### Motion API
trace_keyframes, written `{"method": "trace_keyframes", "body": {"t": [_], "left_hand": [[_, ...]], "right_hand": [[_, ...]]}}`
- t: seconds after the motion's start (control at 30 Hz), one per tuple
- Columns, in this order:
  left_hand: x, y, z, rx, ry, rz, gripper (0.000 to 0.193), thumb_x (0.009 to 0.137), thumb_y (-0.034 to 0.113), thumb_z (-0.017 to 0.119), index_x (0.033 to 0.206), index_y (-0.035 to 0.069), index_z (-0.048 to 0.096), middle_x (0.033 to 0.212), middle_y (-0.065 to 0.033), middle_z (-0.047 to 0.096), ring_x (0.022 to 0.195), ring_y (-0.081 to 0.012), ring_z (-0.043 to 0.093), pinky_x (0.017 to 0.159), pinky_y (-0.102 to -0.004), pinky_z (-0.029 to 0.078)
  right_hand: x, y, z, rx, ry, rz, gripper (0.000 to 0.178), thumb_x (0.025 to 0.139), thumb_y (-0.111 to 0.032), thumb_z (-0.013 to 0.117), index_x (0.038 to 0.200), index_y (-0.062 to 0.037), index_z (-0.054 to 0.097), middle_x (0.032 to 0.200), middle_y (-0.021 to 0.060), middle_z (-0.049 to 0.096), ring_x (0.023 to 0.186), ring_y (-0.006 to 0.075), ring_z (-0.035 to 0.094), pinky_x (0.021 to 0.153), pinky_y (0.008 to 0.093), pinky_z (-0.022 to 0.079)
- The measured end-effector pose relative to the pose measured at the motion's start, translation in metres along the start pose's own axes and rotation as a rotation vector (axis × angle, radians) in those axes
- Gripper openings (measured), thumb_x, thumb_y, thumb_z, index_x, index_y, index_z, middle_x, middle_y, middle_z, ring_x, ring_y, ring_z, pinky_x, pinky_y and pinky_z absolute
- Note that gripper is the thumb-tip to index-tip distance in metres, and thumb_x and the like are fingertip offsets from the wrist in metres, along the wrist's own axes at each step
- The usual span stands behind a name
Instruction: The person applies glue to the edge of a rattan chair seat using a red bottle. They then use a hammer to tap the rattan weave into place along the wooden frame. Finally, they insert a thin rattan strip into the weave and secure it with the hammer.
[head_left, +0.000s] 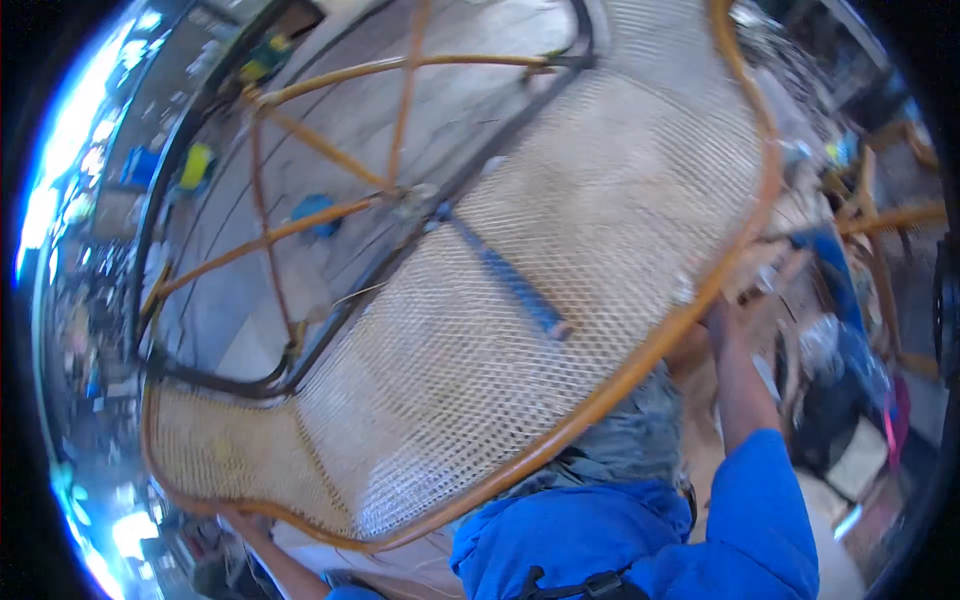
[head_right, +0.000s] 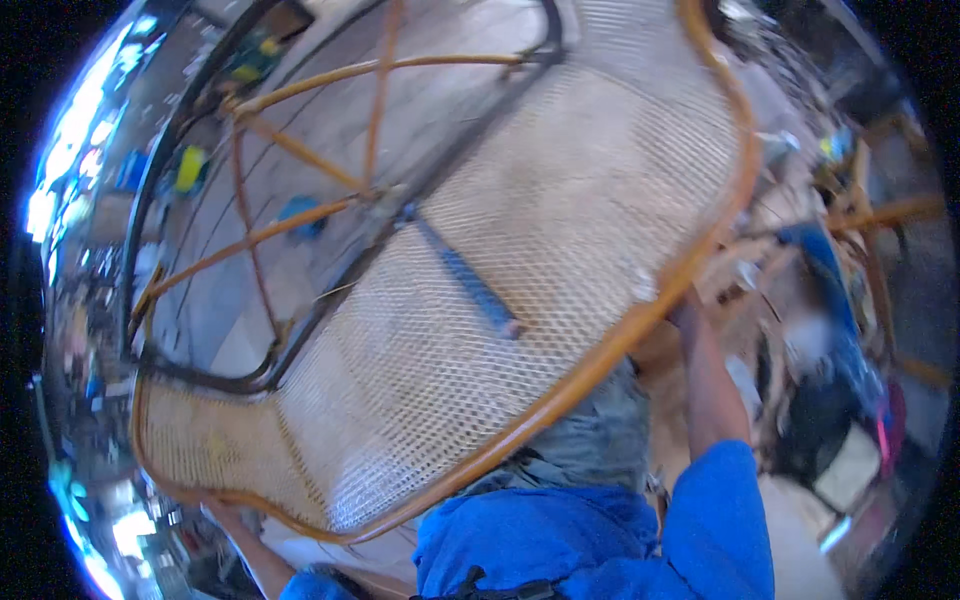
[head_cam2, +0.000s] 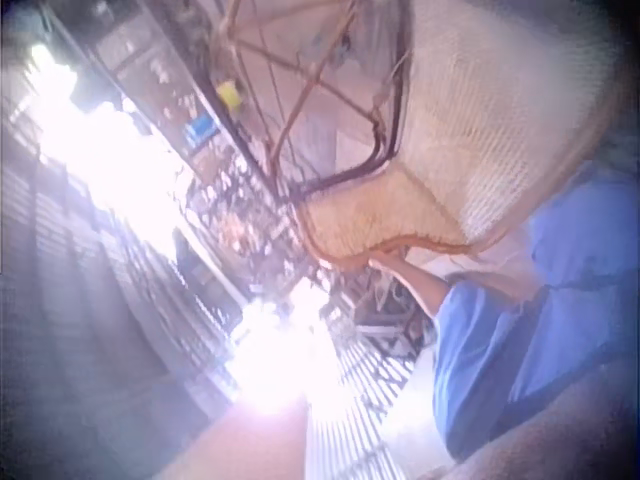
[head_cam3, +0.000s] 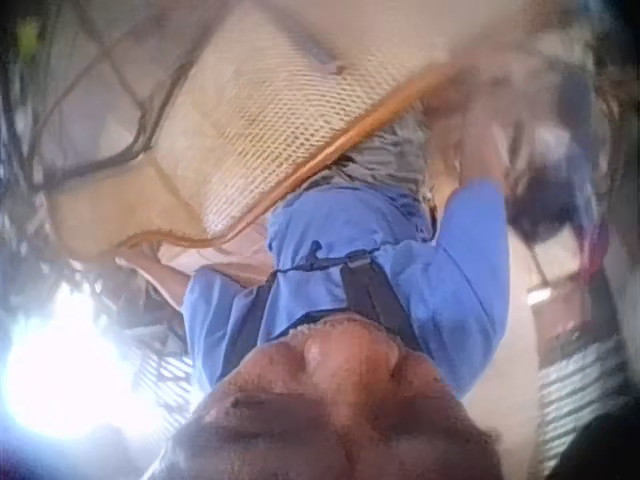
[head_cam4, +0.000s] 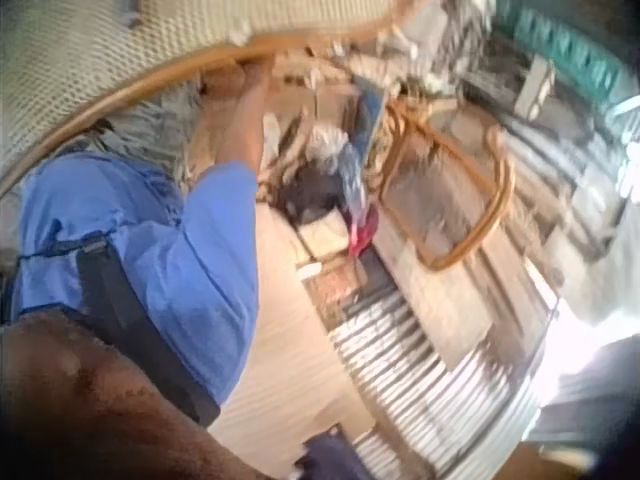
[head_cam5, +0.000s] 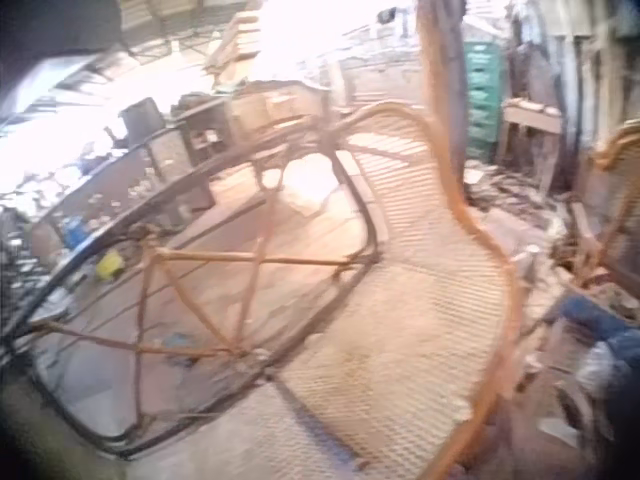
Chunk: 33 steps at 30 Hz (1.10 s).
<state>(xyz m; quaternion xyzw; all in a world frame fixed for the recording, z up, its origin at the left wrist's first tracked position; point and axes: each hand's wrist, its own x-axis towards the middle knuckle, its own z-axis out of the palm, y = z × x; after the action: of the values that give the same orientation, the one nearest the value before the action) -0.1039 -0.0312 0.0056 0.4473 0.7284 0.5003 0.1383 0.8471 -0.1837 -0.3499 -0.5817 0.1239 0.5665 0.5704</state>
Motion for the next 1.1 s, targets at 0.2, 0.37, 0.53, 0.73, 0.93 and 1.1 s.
{"method": "trace_keyframes", "body": {"t": [0.2,0.37,0.53,0.73,0.93,1.1], "left_hand": [[0.019,0.001,-0.027,0.157,-0.042,-0.036,0.062,0.091,0.045,0.059,0.133,0.002,0.041,0.123,-0.0119,0.052,0.109,-0.0235,0.053,0.091,-0.0378,0.046],[-0.011,0.028,0.027,-0.112,0.116,-0.156,0.064,0.094,0.043,0.052,0.14,0.002,0.038,0.129,-0.0125,0.048,0.114,-0.0253,0.049,0.1,-0.0378,0.04],[-0.027,0.007,0.01,-0.108,0.074,-0.129,0.063,0.095,0.043,0.051,0.141,0.001,0.037,0.131,-0.0129,0.047,0.117,-0.0248,0.048,0.102,-0.0372,0.038],[-0.029,0.001,-0.017,-0.027,-0.017,-0.041,0.061,0.097,0.041,0.049,0.141,0.001,0.037,0.134,-0.0131,0.045,0.121,-0.0239,0.045,0.105,-0.0362,0.035],[-0.049,0.033,0.041,-0.165,0.172,-0.286,0.063,0.095,0.039,0.053,0.143,0.001,0.036,0.139,-0.0108,0.043,0.125,-0.0228,0.043,0.109,-0.0351,0.03],[-0.037,-0.019,0.017,-0.206,0.041,-0.187,0.069,0.088,0.04,0.064,0.138,-0.002,0.041,0.139,-0.01,0.045,0.126,-0.0213,0.042,0.11,-0.0349,0.028]], "right_hand": [[0.025,0.049,0.027,0.033,0.097,0.051,0.036,0.094,-0.041,0.052,0.114,-0.0105,0.054,0.087,0.0047,0.06,0.073,0.0203,0.06,0.066,0.0384,0.053],[0.025,0.076,0.033,0.071,0.215,-0.003,0.037,0.094,-0.041,0.052,0.115,-0.0107,0.054,0.088,0.0046,0.06,0.075,0.0202,0.06,0.068,0.0382,0.052],[0.012,0.105,0.036,0.09,0.306,-0.065,0.037,0.094,-0.042,0.053,0.115,-0.0109,0.054,0.088,0.0045,0.059,0.076,0.0201,0.06,0.069,0.0381,0.052],[-0.016,0.129,0.06,0.153,0.356,-0.131,0.038,0.094,-0.042,0.053,0.115,-0.0111,0.054,0.089,0.0043,0.059,0.078,0.0201,0.059,0.07,0.038,0.052],[-0.063,0.135,0.071,0.191,0.381,-0.264,0.038,0.094,-0.043,0.053,0.115,-0.0114,0.054,0.09,0.0042,0.059,0.079,0.02,0.059,0.072,0.0378,0.052],[-0.11,0.134,0.081,0.244,0.338,-0.382,0.038,0.094,-0.043,0.053,0.116,-0.0115,0.054,0.091,0.0041,0.059,0.081,0.0199,0.059,0.073,0.0377,0.051]]}}
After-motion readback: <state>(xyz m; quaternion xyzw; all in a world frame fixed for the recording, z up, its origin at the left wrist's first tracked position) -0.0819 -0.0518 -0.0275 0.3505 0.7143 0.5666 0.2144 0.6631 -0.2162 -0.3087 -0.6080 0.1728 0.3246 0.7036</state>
